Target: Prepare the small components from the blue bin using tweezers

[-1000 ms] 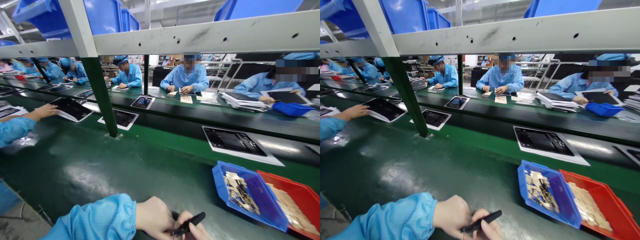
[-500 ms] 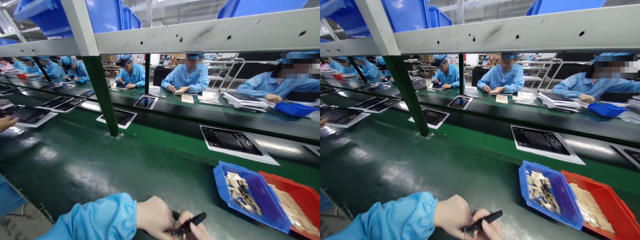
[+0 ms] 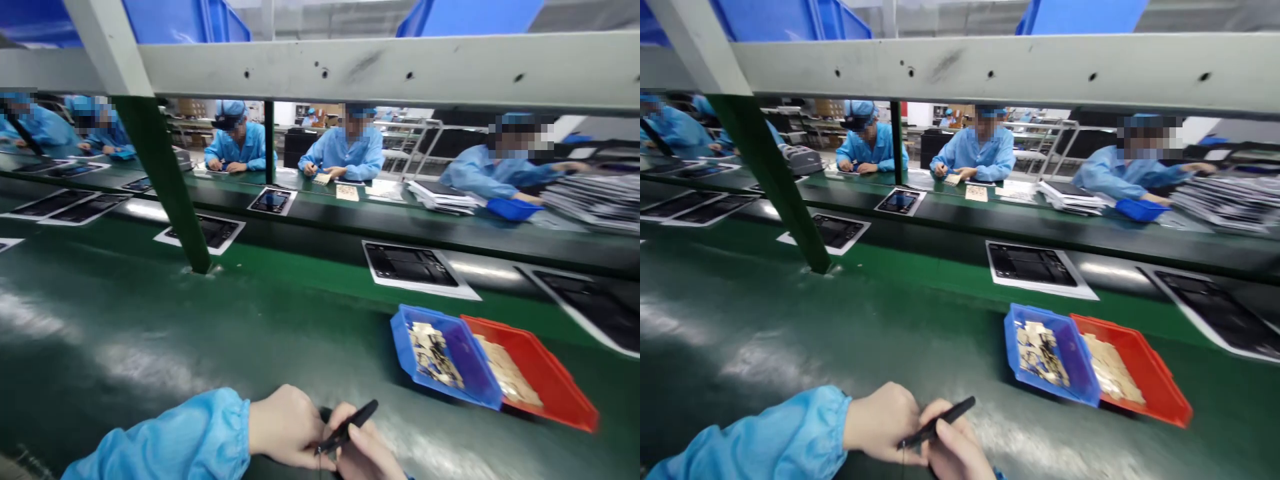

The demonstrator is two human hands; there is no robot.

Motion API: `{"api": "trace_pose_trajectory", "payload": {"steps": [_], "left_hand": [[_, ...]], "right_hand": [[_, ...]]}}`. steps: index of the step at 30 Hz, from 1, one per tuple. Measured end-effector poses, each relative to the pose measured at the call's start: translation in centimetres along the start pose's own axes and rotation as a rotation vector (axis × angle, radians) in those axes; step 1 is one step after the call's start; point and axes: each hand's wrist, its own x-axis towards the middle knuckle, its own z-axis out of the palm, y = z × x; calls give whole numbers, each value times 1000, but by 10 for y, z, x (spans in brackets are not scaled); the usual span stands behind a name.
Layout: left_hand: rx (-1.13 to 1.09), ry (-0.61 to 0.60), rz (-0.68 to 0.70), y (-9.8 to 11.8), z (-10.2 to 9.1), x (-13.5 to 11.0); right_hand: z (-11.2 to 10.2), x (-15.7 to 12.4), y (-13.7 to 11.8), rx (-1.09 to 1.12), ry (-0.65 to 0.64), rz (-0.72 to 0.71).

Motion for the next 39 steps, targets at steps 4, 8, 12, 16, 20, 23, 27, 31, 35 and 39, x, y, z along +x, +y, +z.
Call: {"api": "trace_pose_trajectory", "payload": {"steps": [4,8,12,16,20,23,27,31,35,39], "left_hand": [[-41,6,-28,4,0,-4],[-80,19,-57,7,0,-8],[-79,0,-69,11,-6,-7],[-79,-24,-61,13,-11,-6],[-75,-18,-67,13,-9,-7],[-70,-15,-68,13,-8,-8],[-71,-12,-55,13,-9,-7],[-71,-12,-48,14,-10,-7],[-79,-9,-49,13,-10,-7],[-99,-6,-48,11,-9,-6]], "right_hand": [[-1,2,6,44,-50,-56],[-1,-1,10,68,-28,-83],[0,-3,11,76,-21,-91],[-1,-2,12,87,-35,-92],[-3,0,13,98,-35,-86],[-2,-1,13,102,-30,-82],[0,-2,11,107,-24,-73],[-1,-2,11,103,-24,-70],[-3,-1,13,90,-35,-89],[-3,0,13,80,-42,-85]]}}
